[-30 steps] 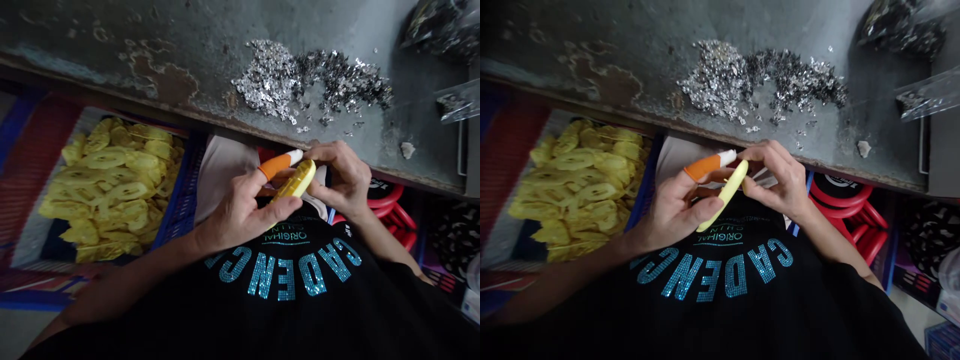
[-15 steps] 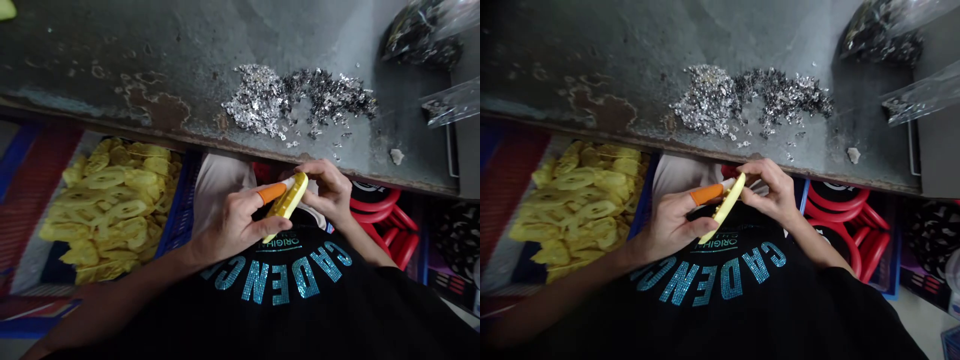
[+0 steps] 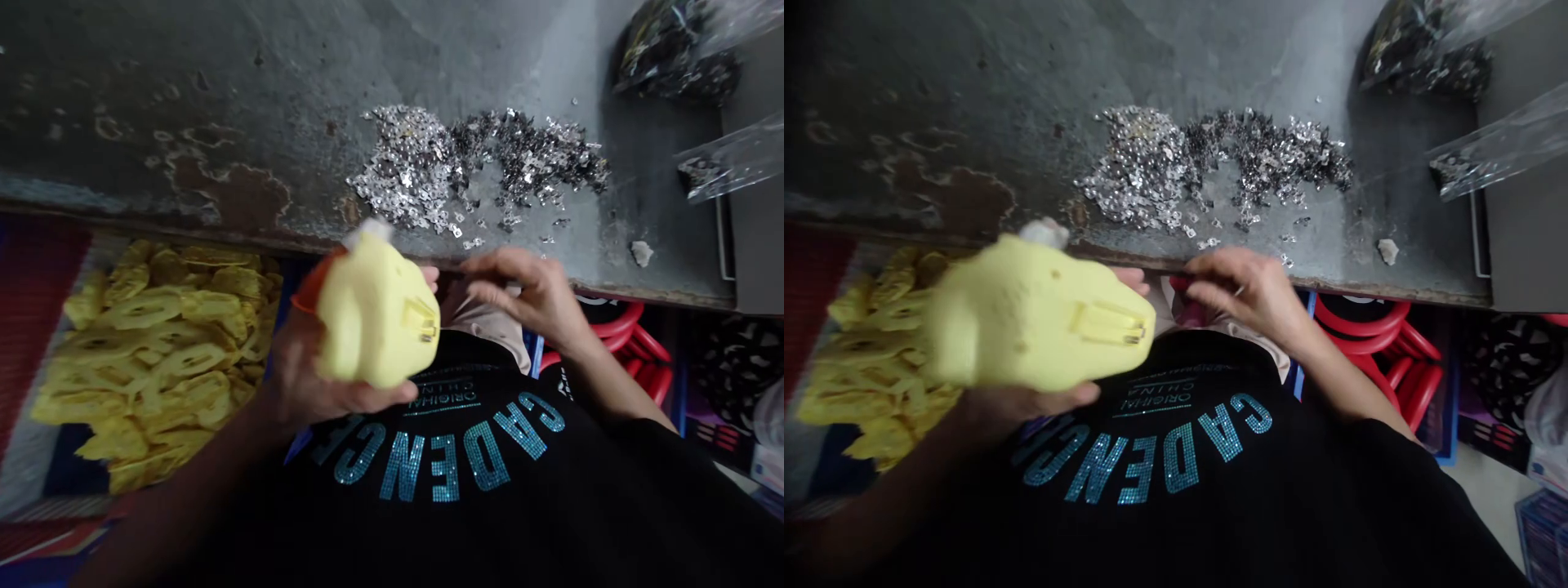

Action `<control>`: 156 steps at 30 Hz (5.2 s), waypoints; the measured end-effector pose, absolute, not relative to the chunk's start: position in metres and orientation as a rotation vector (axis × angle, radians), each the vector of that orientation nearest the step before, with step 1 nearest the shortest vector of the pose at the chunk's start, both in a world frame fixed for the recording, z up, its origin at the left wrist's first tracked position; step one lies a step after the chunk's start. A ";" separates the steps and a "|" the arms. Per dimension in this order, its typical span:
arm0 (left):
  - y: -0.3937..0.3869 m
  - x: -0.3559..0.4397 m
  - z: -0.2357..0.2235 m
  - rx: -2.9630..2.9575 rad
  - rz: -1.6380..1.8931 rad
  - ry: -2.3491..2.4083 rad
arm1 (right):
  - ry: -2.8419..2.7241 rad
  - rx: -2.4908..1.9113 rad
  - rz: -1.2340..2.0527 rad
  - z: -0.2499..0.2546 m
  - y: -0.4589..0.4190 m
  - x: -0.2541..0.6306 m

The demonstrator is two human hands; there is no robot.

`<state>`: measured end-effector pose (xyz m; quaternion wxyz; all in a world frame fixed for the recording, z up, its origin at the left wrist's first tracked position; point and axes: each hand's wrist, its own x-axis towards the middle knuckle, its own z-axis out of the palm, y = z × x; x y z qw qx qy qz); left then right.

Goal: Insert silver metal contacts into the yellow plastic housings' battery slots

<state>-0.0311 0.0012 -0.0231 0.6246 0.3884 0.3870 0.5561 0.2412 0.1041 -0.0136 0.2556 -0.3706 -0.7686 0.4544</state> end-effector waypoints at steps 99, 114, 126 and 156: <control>-0.015 0.030 -0.033 0.337 0.916 0.612 | -2.283 -0.549 0.042 -0.022 0.063 0.254; -0.018 0.029 -0.028 0.361 0.908 0.575 | -2.179 -0.665 0.303 -0.020 0.055 0.255; -0.029 0.037 -0.029 0.437 1.096 0.812 | -2.170 -0.758 1.004 0.003 0.079 0.252; 0.001 0.004 -0.039 0.429 1.132 0.806 | -2.307 -1.045 0.326 -0.019 0.152 0.268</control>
